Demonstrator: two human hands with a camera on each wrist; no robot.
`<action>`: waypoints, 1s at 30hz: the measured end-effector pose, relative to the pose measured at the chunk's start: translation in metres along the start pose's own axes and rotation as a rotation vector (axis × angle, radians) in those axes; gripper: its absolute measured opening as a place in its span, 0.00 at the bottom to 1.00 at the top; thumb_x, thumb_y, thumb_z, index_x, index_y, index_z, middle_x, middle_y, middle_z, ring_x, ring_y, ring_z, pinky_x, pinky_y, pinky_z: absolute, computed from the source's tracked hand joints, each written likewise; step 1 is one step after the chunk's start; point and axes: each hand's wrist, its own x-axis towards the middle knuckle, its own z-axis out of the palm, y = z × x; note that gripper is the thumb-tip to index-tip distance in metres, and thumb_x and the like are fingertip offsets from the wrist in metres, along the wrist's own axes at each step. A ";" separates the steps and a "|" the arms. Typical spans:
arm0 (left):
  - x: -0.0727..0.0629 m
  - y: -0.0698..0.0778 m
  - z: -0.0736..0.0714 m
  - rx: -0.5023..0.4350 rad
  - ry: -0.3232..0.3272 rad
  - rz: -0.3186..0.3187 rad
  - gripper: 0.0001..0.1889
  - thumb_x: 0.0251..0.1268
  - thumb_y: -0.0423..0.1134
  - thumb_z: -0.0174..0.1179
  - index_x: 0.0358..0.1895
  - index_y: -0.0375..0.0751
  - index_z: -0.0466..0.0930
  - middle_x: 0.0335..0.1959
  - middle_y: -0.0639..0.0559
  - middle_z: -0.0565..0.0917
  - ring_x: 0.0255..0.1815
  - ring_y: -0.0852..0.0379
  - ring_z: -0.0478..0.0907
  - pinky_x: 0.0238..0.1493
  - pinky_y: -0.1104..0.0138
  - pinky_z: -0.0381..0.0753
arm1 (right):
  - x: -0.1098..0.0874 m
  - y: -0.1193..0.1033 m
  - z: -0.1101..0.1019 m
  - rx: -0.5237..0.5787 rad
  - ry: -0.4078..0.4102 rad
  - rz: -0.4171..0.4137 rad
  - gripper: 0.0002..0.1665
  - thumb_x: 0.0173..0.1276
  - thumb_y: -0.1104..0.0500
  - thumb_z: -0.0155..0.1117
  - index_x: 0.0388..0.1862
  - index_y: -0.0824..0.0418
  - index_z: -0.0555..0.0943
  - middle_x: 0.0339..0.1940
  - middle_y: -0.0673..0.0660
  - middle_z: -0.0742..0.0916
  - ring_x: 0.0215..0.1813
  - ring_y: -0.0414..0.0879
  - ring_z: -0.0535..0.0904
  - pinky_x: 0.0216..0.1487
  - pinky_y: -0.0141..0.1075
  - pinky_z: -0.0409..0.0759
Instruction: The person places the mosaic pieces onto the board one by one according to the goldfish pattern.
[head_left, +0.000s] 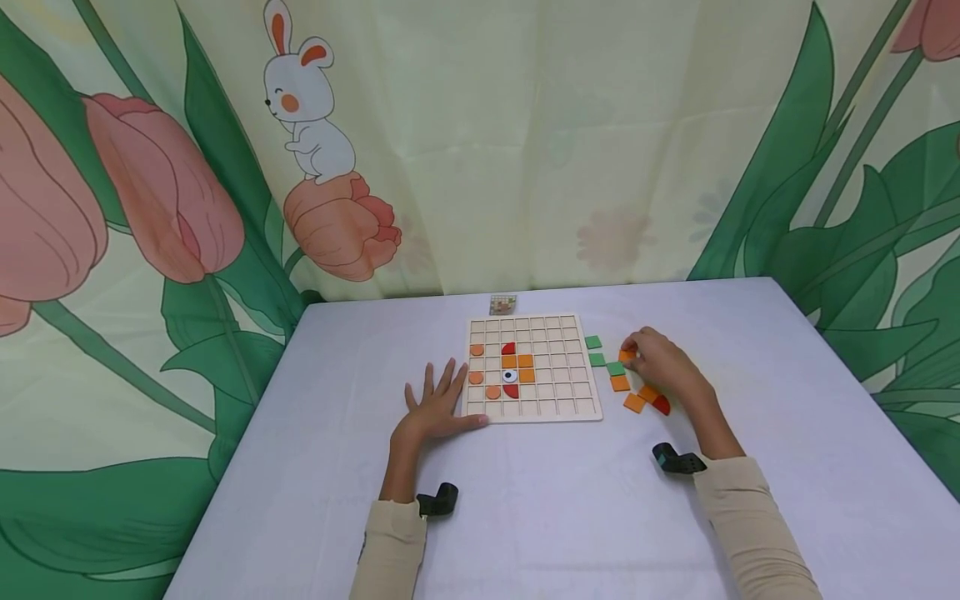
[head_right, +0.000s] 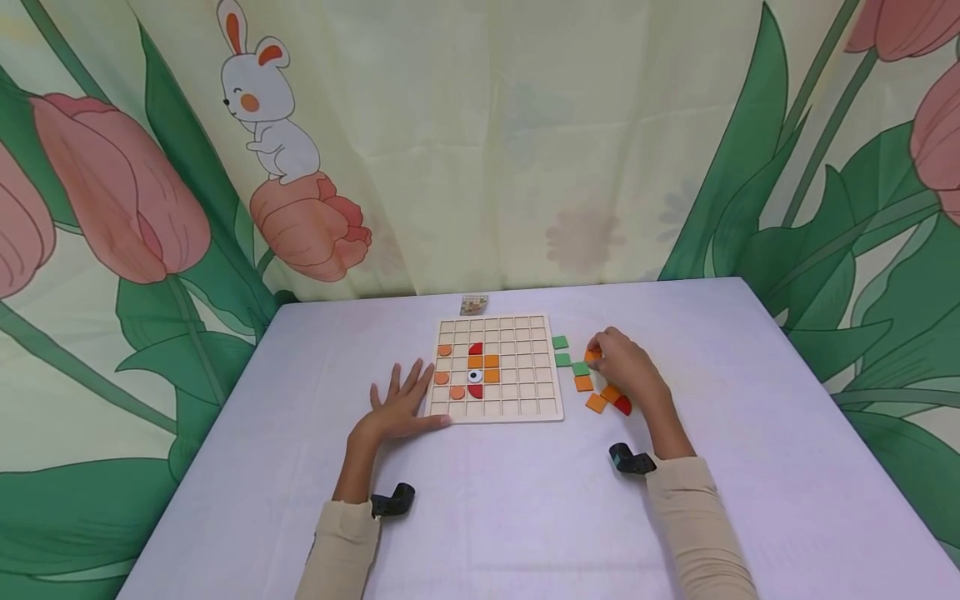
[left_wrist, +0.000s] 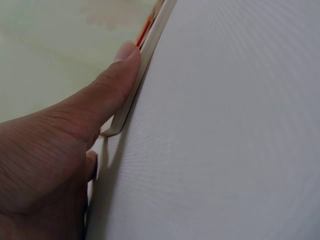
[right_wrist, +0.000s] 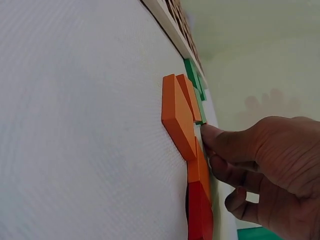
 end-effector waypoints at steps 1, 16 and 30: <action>0.000 0.000 0.000 0.001 0.002 0.001 0.56 0.53 0.70 0.61 0.80 0.55 0.42 0.81 0.50 0.38 0.78 0.40 0.23 0.66 0.33 0.24 | 0.000 0.000 0.000 -0.001 -0.004 0.001 0.15 0.69 0.63 0.64 0.51 0.69 0.78 0.47 0.65 0.78 0.44 0.55 0.73 0.49 0.46 0.80; 0.007 -0.006 0.005 0.020 -0.021 -0.016 0.57 0.51 0.73 0.60 0.80 0.58 0.39 0.81 0.54 0.35 0.78 0.43 0.20 0.67 0.35 0.22 | -0.002 -0.002 -0.001 -0.021 -0.014 -0.002 0.14 0.70 0.64 0.62 0.51 0.69 0.77 0.48 0.64 0.76 0.43 0.54 0.73 0.46 0.43 0.80; 0.003 -0.005 0.002 0.009 -0.003 0.011 0.56 0.53 0.71 0.60 0.80 0.55 0.41 0.81 0.51 0.37 0.78 0.41 0.22 0.66 0.33 0.24 | -0.007 -0.014 -0.010 0.005 0.011 -0.064 0.15 0.73 0.63 0.59 0.55 0.69 0.76 0.52 0.64 0.75 0.48 0.55 0.72 0.52 0.48 0.78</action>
